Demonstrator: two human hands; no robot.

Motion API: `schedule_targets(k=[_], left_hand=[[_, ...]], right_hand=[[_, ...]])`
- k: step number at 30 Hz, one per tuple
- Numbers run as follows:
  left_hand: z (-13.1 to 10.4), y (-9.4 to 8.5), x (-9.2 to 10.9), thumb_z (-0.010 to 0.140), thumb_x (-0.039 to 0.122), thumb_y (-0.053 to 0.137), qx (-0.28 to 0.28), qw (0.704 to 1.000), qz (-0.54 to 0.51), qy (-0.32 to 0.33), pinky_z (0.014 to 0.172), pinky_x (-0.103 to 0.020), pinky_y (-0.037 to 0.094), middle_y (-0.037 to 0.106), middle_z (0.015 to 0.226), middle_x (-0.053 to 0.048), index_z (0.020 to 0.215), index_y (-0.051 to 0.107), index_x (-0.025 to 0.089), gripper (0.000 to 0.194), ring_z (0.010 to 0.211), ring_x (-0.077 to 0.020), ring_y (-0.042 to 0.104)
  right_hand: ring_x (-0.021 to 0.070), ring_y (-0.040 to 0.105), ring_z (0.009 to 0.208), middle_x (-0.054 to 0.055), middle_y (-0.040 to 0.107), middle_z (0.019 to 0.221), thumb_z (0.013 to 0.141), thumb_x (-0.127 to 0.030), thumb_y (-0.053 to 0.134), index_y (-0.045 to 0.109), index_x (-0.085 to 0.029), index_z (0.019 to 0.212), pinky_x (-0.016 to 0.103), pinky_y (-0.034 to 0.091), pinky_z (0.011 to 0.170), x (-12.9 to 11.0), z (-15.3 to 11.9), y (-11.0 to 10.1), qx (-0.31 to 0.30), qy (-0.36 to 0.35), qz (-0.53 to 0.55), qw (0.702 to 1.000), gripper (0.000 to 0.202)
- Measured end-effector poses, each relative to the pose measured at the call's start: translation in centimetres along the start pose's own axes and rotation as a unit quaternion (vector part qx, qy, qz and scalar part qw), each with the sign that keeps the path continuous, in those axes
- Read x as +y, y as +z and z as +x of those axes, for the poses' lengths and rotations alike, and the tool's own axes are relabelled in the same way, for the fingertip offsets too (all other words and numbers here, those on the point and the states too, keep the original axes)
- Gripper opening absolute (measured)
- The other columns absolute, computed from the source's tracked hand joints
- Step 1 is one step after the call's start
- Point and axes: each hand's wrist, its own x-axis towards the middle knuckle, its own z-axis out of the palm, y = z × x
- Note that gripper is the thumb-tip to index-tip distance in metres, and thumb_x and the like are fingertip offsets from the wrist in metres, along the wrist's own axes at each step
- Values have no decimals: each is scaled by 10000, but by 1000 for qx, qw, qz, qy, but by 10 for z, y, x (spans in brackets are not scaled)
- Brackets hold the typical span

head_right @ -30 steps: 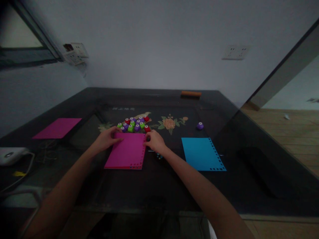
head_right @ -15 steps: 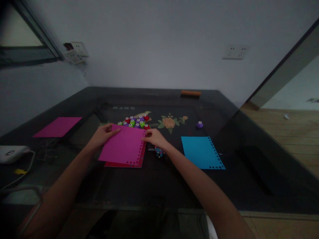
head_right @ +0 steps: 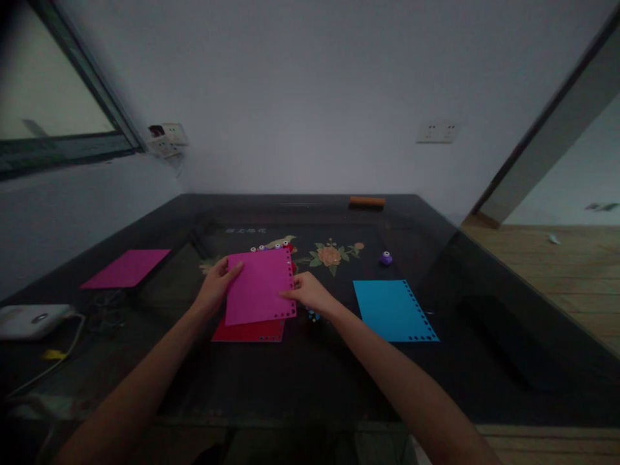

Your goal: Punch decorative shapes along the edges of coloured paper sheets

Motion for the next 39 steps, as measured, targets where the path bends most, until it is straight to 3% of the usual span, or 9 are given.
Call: schedule_targets(k=[4,6,10,13,16,23,32,39], left_hand=[[-16,21,-1,738,470,663,-97,995,30,-15,618,-299,526,707,858,-55,1067,576,161,460,673,-189,662],[-25,34,0,758,492,634,-154,984,86,-5,626,-288,510,713,781,-52,945,623,141,398,685,-196,659],[-33,63,5,805,522,554,-236,962,140,6,552,-258,462,638,499,-28,641,618,142,419,508,-165,609],[-29,85,7,817,523,522,-243,959,143,13,459,-231,391,596,430,-9,636,608,147,426,404,-139,546],[-23,100,2,826,522,495,-212,966,143,27,459,-227,373,569,423,10,613,562,167,419,398,-128,516],[-28,94,-15,825,513,518,-173,968,180,14,490,-236,358,586,456,0,561,557,176,430,437,-128,484],[-31,91,-9,859,471,488,-173,955,240,19,528,-238,381,596,480,-13,513,597,169,472,475,-131,492],[-32,88,-7,863,455,498,-171,956,237,20,551,-249,397,631,515,-30,516,614,170,463,507,-150,534]], right_hand=[[170,643,672,52,721,750,628,-326,773,714,-152,747,320,509,687,0,-20,-19,61,-22,12,998,218],[188,653,696,55,726,762,617,-363,775,715,-154,744,347,513,715,-1,-32,-30,96,-41,12,994,252],[223,672,743,66,733,803,595,-397,784,727,-152,826,398,510,774,-3,-52,-48,146,-64,49,986,342],[232,679,761,73,737,833,603,-416,782,726,-148,899,410,508,796,-3,-60,-58,163,-81,89,979,403],[236,680,775,75,737,839,623,-442,767,729,-149,908,412,505,806,1,-60,-66,180,-95,99,974,411],[210,673,776,63,734,813,606,-448,777,734,-158,877,404,486,847,20,-57,-76,156,-63,104,980,399],[164,619,699,39,680,734,757,-516,640,709,-162,795,333,486,717,20,-59,-73,162,-24,130,978,363],[177,649,775,40,712,817,701,-400,720,718,-172,877,360,492,814,15,-65,-73,110,-26,124,986,288]])
